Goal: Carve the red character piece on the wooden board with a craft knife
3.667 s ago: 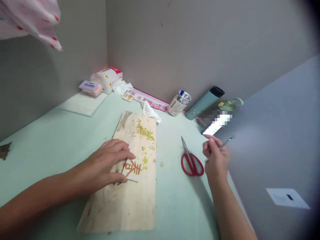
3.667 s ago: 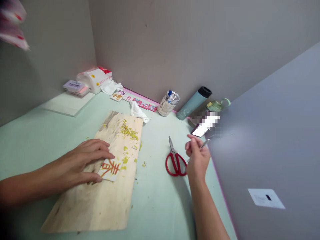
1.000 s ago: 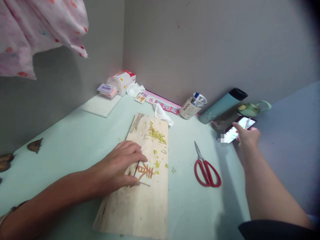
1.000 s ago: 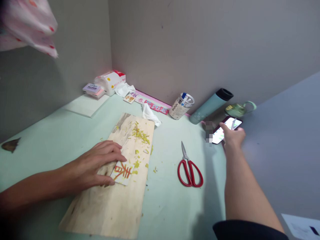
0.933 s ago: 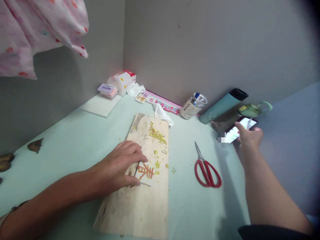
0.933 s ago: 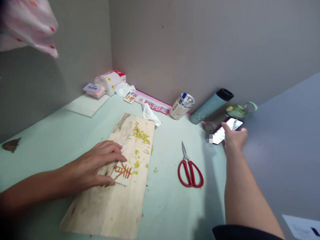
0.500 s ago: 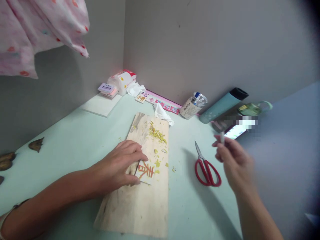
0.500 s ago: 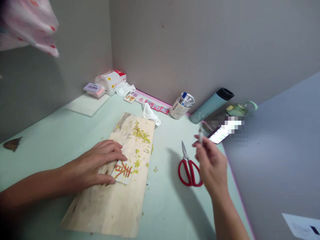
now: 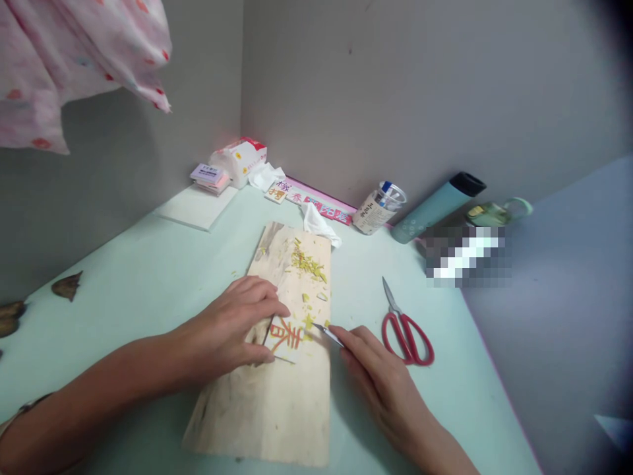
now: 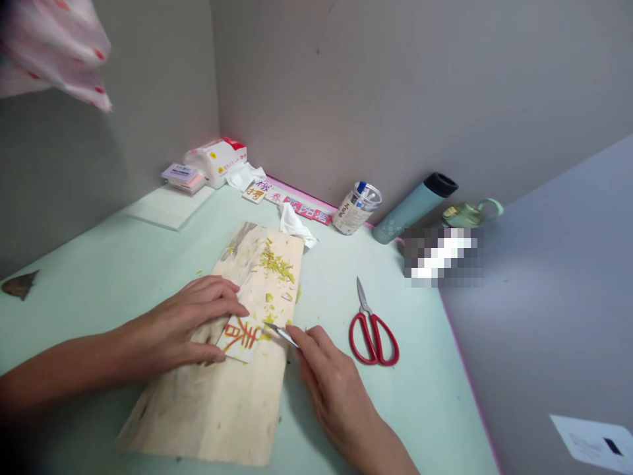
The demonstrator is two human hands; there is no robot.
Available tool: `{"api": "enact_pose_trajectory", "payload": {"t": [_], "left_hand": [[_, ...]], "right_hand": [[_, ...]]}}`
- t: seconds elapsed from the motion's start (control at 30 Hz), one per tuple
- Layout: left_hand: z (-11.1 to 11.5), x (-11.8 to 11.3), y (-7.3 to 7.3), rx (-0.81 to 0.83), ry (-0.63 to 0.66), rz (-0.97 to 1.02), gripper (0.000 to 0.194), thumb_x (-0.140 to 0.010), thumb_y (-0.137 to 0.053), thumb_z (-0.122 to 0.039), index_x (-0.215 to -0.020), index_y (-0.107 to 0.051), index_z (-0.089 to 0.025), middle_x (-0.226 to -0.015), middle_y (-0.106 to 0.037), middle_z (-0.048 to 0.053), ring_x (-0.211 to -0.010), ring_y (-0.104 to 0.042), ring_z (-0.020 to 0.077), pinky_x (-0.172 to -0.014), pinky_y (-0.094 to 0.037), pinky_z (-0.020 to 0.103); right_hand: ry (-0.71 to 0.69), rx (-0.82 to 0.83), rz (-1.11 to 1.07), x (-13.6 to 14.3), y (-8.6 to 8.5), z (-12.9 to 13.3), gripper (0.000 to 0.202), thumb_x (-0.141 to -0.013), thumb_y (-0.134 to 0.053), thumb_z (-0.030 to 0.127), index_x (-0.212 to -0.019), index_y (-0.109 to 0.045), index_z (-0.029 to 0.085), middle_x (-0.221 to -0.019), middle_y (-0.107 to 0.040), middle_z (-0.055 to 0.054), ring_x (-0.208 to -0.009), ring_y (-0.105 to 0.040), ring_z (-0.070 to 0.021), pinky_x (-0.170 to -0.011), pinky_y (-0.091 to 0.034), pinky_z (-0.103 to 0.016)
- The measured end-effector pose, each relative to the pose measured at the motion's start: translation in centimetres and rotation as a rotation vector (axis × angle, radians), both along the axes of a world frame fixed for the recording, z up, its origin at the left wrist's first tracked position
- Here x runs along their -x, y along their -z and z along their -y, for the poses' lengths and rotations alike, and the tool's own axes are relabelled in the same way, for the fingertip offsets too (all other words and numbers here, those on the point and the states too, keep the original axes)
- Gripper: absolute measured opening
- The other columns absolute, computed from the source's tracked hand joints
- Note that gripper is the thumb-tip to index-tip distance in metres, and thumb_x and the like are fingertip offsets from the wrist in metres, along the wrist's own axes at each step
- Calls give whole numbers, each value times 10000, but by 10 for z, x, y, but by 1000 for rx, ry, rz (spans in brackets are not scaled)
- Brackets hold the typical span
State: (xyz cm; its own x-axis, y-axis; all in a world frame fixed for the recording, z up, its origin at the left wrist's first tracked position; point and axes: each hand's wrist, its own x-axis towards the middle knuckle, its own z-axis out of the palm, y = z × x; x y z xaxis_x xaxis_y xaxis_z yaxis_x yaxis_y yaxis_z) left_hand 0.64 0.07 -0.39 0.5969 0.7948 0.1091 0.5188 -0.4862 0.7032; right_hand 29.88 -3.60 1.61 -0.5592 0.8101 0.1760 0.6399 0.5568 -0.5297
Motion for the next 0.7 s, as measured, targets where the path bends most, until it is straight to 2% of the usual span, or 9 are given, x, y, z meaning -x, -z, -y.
{"api": "enact_pose_trajectory", "payload": {"t": [0.13, 0.23, 0.33, 0.5, 0.7], "left_hand": [[0, 1, 0, 0, 4, -1, 448, -784, -793, -170, -1194, -628, -243, -1188, -573, 52, -1257, -451, 288, -1090, -356, 436], [0, 1, 0, 9, 1, -3, 453, -780, -786, -150, -1194, -633, -248, -1186, -576, 47, -1260, -452, 287, -1083, -358, 427], [0, 1, 0, 2, 3, 1, 471, -769, -804, -156, -1198, -633, -251, -1187, -576, 43, -1265, -450, 285, -1091, -347, 422], [0, 1, 0, 15, 8, -10, 469, -781, -800, -166, -1208, -624, -247, -1198, -568, 49, -1279, -437, 282, -1097, -342, 416], [0, 2, 1, -6, 1, 16, 463, -787, -793, -178, -1209, -627, -266, -1198, -578, 40, -1267, -452, 280, -1096, -351, 410]], "right_hand": [[2, -72, 17, 4, 3, 1, 292, -1036, -405, 142, -1290, -532, 213, -878, -602, -37, -701, -622, -143, -601, -510, -243], [2, -114, 40, 4, 2, 2, 257, -1031, -424, 130, -1233, -551, 226, -910, -613, -43, -719, -634, -143, -598, -498, -245], [-5, -133, 50, 2, -1, 2, 254, -1028, -437, 124, -1231, -552, 223, -930, -619, -48, -729, -642, -137, -605, -499, -241], [-21, -176, 79, -2, -4, 3, 279, -1016, -446, 130, -1265, -551, 197, -821, -616, -26, -611, -599, -133, -523, -459, -249], [-32, -131, 28, -1, -7, 2, 302, -1002, -442, 119, -1262, -583, 185, -763, -618, -24, -609, -592, -140, -506, -443, -244]]}}
